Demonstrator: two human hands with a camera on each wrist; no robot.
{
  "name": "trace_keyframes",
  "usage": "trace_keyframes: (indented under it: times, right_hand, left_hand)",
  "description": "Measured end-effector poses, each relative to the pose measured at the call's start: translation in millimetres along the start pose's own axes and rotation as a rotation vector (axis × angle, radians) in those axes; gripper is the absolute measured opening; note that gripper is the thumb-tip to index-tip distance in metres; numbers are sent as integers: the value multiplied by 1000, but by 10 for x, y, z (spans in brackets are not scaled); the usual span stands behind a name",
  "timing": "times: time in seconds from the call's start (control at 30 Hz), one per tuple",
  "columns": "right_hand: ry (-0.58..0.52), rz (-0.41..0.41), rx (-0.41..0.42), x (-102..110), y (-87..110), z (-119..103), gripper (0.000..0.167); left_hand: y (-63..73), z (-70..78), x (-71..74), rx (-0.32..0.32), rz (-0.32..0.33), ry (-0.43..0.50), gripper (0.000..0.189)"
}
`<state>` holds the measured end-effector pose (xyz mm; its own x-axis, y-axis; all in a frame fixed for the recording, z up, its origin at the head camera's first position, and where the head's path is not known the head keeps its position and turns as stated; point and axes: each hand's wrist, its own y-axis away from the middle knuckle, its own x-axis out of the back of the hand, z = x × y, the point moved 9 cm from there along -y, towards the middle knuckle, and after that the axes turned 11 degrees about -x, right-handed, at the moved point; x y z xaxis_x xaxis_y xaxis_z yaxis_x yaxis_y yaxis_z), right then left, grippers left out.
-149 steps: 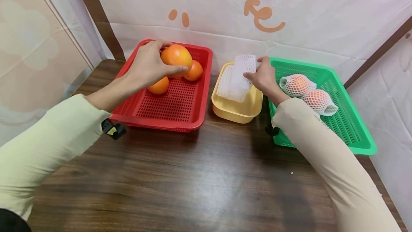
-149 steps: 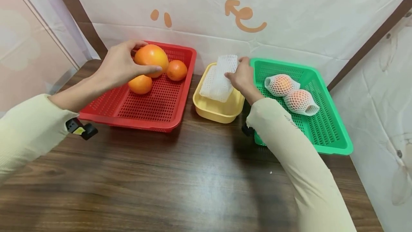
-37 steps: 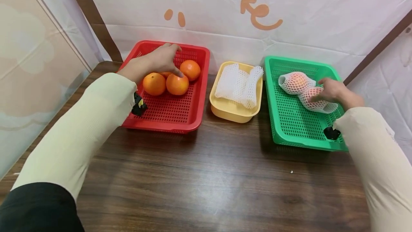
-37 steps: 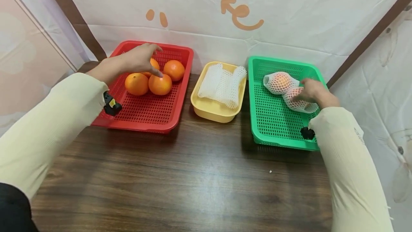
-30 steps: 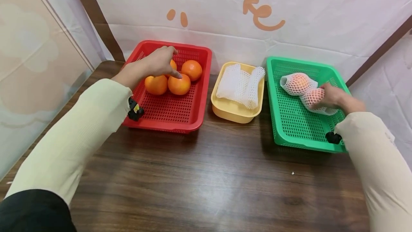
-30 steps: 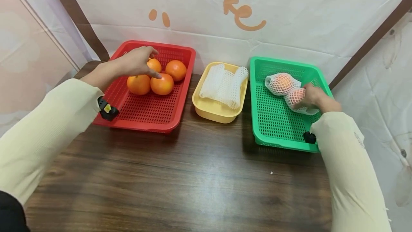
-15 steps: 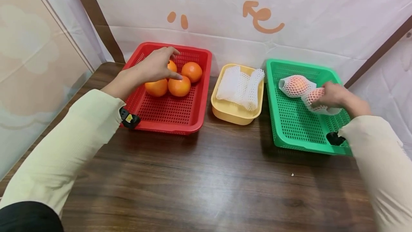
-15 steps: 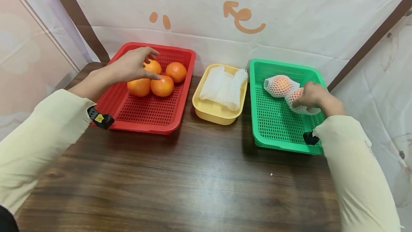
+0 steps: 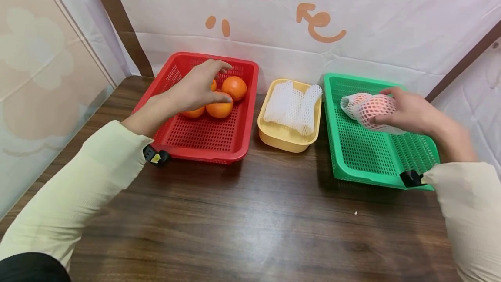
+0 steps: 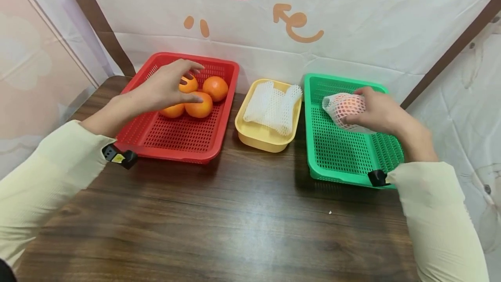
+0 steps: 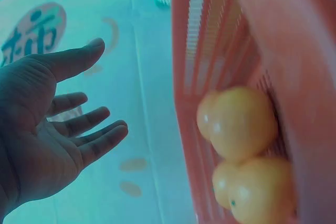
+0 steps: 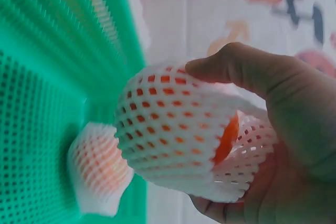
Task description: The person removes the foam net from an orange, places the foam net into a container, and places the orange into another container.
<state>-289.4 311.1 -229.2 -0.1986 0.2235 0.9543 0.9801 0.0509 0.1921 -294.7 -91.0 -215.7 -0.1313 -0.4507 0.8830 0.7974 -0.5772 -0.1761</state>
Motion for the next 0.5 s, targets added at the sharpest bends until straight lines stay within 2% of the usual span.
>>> trace_keyframes:
  times: [0.13, 0.23, 0.33, 0.43, 0.5]
  right_hand:
    - [6, 66, 109, 21, 188, -376, 82]
    - [16, 111, 185, 18, 336, -617, 78]
    - [16, 130, 239, -9, 469, -814, 76]
    - [-8, 119, 284, -84, 564, -1004, 75]
    - [-31, 96, 317, -171, 612, -1133, 74]
  left_hand:
    - [55, 291, -87, -70, 1, -59, 75]
    - [114, 561, -135, -159, 15, -123, 76]
    - [166, 811, -151, -270, 75, -144, 74]
    - [230, 1008, -207, -375, 150, -117, 71]
    - [288, 1116, -292, -444, 191, -85, 68]
